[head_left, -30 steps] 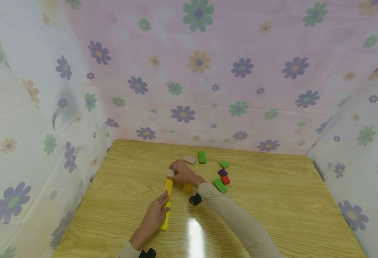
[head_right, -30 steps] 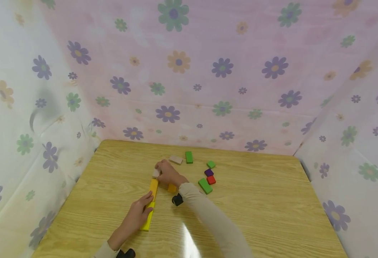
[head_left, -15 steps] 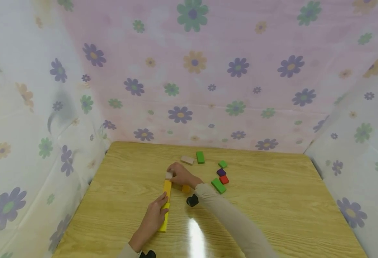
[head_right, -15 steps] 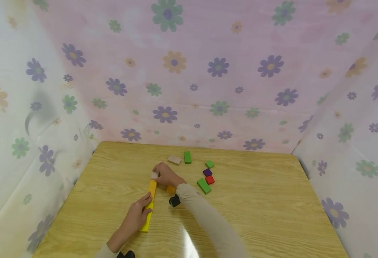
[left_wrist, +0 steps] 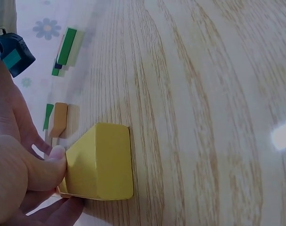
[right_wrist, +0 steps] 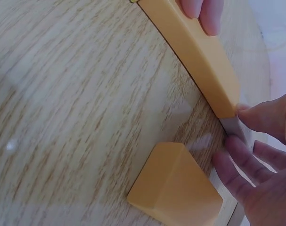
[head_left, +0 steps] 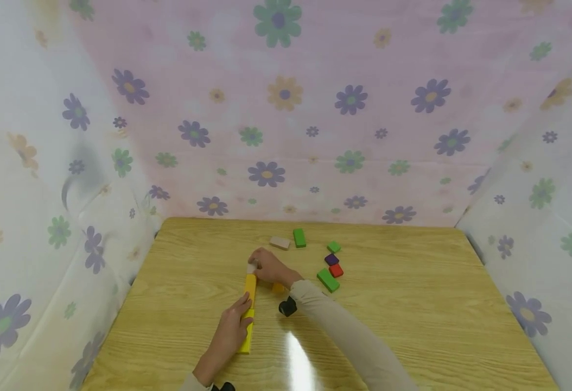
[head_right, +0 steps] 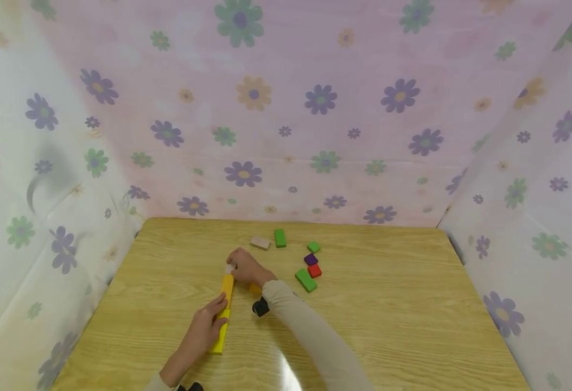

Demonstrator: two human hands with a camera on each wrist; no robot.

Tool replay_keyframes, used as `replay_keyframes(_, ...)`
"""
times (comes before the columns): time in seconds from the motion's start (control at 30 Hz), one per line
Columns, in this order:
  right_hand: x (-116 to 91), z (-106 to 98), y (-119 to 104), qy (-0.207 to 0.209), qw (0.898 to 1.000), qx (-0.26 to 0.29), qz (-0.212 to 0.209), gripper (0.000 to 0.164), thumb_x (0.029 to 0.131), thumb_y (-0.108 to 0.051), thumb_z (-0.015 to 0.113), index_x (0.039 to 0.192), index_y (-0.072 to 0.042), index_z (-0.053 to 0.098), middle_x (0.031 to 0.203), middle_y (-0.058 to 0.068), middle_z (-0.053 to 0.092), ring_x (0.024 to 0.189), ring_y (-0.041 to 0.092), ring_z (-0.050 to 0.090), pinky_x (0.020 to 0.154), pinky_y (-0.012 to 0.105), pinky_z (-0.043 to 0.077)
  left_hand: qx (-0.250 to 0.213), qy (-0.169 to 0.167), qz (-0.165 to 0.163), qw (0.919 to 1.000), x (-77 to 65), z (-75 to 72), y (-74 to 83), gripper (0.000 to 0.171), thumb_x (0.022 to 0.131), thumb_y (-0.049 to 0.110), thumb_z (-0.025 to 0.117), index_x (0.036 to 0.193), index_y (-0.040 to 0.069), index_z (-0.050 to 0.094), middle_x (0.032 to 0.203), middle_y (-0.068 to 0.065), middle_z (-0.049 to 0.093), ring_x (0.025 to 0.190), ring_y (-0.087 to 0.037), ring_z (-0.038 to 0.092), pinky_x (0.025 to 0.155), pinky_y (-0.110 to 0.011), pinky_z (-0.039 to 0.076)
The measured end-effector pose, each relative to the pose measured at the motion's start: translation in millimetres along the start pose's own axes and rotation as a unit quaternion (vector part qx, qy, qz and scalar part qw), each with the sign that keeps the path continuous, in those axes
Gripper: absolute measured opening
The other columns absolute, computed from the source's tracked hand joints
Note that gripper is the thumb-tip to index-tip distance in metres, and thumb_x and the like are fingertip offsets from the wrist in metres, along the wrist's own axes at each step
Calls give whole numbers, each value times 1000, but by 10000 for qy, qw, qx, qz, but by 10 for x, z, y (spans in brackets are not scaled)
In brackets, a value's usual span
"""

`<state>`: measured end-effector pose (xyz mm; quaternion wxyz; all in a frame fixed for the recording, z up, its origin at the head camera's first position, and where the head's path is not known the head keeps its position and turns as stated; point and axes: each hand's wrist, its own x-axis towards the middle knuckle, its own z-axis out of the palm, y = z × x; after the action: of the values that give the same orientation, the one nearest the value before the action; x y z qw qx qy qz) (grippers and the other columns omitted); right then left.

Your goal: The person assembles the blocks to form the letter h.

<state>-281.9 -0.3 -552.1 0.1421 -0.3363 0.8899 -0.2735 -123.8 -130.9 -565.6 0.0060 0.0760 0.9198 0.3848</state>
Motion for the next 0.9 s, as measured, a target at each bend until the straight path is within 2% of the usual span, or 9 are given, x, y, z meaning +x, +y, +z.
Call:
replay_keyframes(0.13, -9, 2, -7, -15, 10000, -62, -43, 27, 91, -2, 56, 118, -1, 61, 136, 17, 46, 104, 23, 57, 88, 30, 49, 7, 37, 36, 10000, 3, 6, -11, 43, 83, -5, 67, 124, -12, 56, 139, -20, 46, 124, -36, 47, 93, -43, 46)
replay_keyframes(0.3, -29, -17, -9, -31, 10000, -17, -8, 28, 91, -2, 55, 118, -1, 61, 139, 17, 44, 119, 27, 51, 98, 34, 45, -31, 116, 75, 9999, -4, 17, -16, 43, 82, -6, 68, 123, -12, 56, 137, -21, 47, 122, -37, 48, 92, -43, 47)
replay_keyframes(0.5, -42, -44, 18, 76, 10000, 9, -22, 30, 89, 0, 56, 118, 1, 61, 138, 17, 46, 115, 27, 54, 96, 34, 47, -76, 200, 113, 9997, 6, 32, -16, 43, 82, -6, 68, 123, -13, 56, 137, -21, 48, 122, -36, 49, 92, -42, 47)
replay_keyframes(0.67, -57, -42, 31, 99, 9999, 135, 22, 31, 88, 1, 57, 120, 3, 60, 138, 17, 48, 118, 28, 52, 96, 34, 47, -132, 192, 112, 9997, -1, 35, 5, 42, 83, -7, 67, 122, -14, 56, 136, -22, 48, 122, -37, 49, 91, -42, 48)
replay_keyframes(0.9, -57, -51, -19, 7, 10000, 66, -7, 33, 88, 1, 60, 121, 4, 59, 140, 19, 46, 126, 30, 46, 101, 36, 44, -80, 171, -121, 9997, -6, -2, 22, 42, 82, -6, 67, 122, -12, 57, 136, -20, 49, 122, -36, 49, 92, -43, 47)
